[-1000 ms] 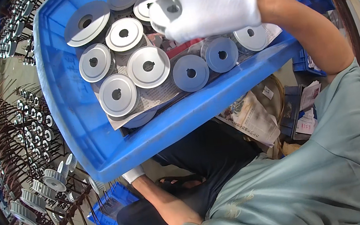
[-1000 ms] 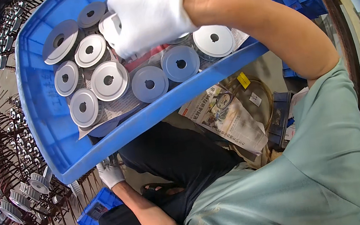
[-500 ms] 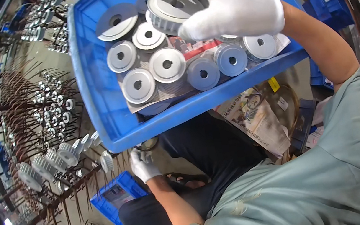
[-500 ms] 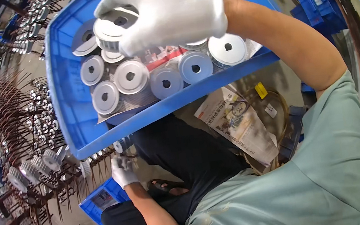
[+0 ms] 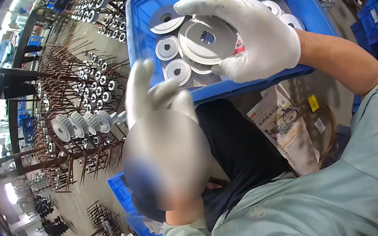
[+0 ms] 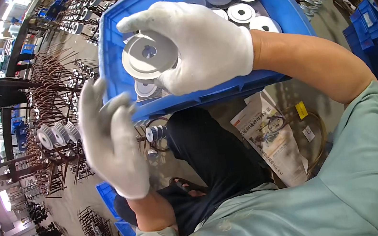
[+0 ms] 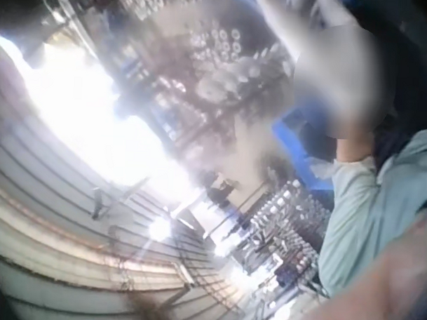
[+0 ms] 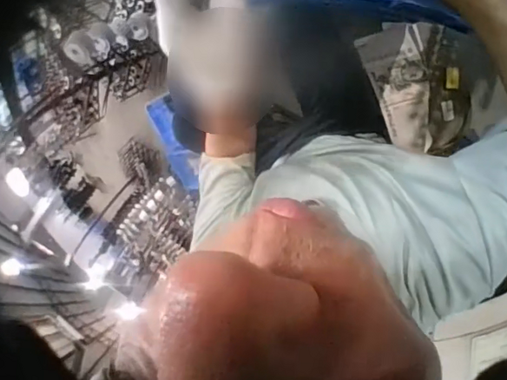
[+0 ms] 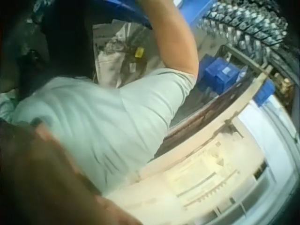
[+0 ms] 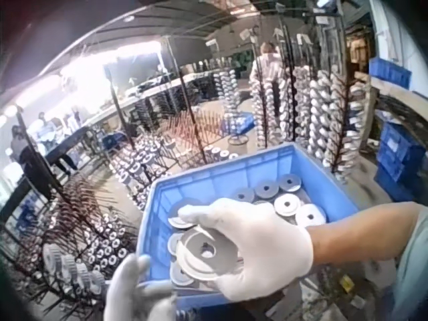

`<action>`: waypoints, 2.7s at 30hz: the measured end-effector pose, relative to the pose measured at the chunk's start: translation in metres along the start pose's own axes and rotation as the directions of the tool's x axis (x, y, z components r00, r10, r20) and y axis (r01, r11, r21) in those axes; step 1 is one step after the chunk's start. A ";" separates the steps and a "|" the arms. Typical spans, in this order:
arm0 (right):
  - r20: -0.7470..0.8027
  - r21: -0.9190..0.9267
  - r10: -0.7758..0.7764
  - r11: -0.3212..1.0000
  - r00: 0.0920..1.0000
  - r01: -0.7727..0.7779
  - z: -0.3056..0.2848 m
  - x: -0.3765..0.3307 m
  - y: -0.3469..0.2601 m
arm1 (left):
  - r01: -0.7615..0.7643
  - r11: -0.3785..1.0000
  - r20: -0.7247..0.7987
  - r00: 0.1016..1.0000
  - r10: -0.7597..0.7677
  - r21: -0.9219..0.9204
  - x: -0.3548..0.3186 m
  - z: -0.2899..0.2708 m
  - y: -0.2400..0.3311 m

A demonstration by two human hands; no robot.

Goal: Transferring spools from a plastic crate onto metal storage racks.

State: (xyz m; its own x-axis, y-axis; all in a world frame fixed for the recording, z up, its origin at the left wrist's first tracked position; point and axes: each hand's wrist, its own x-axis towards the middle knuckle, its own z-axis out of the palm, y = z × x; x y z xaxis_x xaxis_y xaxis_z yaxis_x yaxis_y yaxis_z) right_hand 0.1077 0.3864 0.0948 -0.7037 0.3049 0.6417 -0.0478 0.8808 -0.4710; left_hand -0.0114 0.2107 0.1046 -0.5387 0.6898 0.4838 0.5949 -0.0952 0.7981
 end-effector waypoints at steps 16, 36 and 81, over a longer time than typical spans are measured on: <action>0.371 0.364 -0.009 0.921 0.928 -0.137 -0.009 -0.007 -0.011 | 0.551 0.487 0.365 0.827 -0.427 -0.678 -0.020 -0.010 0.001; 0.528 0.423 0.069 0.843 0.847 -0.333 0.080 -0.107 -0.122 | 0.810 0.342 0.478 0.566 -0.672 -0.477 -0.150 -0.098 -0.012; 0.858 0.434 -0.080 0.641 0.508 -0.633 0.232 -0.134 -0.221 | 0.433 0.259 -0.111 0.338 -0.935 -0.863 -0.328 -0.210 -0.042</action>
State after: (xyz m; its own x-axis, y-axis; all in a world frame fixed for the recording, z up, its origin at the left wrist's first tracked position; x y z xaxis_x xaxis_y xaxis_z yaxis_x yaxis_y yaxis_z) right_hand 0.0482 0.0667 -0.0276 -0.9616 -0.2259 -0.1559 0.1070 0.2144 -0.9709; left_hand 0.0154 -0.1624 -0.0122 -0.8043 0.2426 -0.5424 -0.5941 -0.3457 0.7263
